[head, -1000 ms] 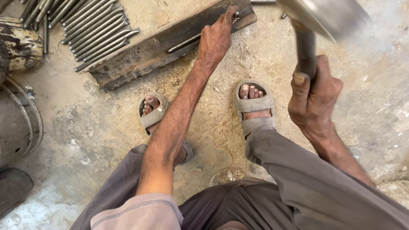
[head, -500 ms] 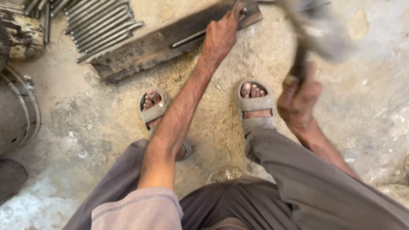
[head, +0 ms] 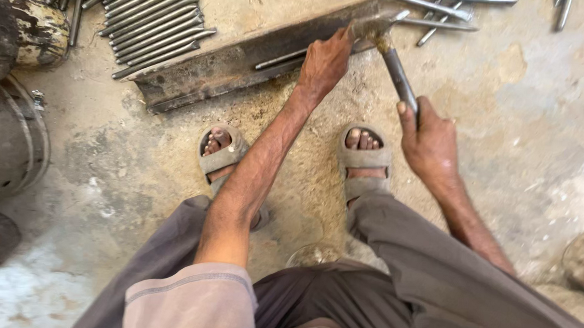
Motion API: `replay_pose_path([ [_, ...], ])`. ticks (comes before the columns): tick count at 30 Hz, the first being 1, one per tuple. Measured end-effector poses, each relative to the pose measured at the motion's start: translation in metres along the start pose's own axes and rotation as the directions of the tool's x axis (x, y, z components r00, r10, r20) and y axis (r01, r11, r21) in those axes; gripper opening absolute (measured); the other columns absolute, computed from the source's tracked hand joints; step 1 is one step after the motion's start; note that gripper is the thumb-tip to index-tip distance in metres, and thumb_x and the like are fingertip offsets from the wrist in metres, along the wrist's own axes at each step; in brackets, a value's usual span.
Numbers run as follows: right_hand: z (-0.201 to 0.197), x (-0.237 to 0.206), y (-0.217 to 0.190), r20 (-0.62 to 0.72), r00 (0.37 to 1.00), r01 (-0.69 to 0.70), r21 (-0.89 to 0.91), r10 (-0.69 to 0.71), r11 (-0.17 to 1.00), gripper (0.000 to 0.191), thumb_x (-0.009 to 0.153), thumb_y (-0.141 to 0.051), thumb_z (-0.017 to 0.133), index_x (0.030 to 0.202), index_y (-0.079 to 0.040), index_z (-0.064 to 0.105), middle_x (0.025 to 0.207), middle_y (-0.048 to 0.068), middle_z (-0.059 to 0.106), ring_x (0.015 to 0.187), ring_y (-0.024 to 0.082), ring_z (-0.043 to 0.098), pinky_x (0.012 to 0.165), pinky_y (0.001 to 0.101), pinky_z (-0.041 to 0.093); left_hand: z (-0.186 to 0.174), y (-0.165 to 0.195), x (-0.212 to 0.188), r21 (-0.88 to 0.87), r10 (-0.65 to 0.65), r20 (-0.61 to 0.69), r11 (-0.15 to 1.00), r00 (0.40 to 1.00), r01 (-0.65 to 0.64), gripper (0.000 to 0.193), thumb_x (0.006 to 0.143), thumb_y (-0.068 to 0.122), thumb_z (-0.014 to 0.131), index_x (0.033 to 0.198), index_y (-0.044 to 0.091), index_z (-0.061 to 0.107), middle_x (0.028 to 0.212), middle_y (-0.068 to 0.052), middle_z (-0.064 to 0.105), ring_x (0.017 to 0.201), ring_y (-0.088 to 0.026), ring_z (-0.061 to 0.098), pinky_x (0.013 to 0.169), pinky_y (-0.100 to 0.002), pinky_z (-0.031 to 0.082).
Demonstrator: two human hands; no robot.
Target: The person sits on the floor and uses a hammer to strike metal rods placed on a wooden block, shaping their ends. They repeatedly pick up rods, position them, strike them, and then organize the finished pieces into a neat pile.
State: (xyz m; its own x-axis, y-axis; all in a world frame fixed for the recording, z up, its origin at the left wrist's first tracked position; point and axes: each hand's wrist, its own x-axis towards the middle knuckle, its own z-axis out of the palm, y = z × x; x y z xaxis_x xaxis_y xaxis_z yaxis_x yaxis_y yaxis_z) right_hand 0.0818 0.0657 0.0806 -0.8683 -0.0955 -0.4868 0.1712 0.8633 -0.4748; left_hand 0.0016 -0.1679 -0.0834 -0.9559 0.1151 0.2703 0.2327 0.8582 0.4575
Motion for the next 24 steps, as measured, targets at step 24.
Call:
replay_pose_path([
  [24, -0.018, 0.004, 0.013, -0.036, 0.998, 0.058, 0.081, -0.055, 0.995, 0.042, 0.112, -0.044, 0.047, 0.095, -0.007, 0.056, 0.053, 0.007, 0.049, 0.040, 0.017, 0.042, 0.036, 0.0387, 0.034, 0.019, 0.013, 0.002, 0.021, -0.016, 0.113, 1.000, 0.993, 0.013, 0.059, 0.096, -0.007, 0.053, 0.149, 0.008, 0.034, 0.112, -0.019, 0.073, 0.055, -0.015, 0.063, 0.040, -0.025, 0.053],
])
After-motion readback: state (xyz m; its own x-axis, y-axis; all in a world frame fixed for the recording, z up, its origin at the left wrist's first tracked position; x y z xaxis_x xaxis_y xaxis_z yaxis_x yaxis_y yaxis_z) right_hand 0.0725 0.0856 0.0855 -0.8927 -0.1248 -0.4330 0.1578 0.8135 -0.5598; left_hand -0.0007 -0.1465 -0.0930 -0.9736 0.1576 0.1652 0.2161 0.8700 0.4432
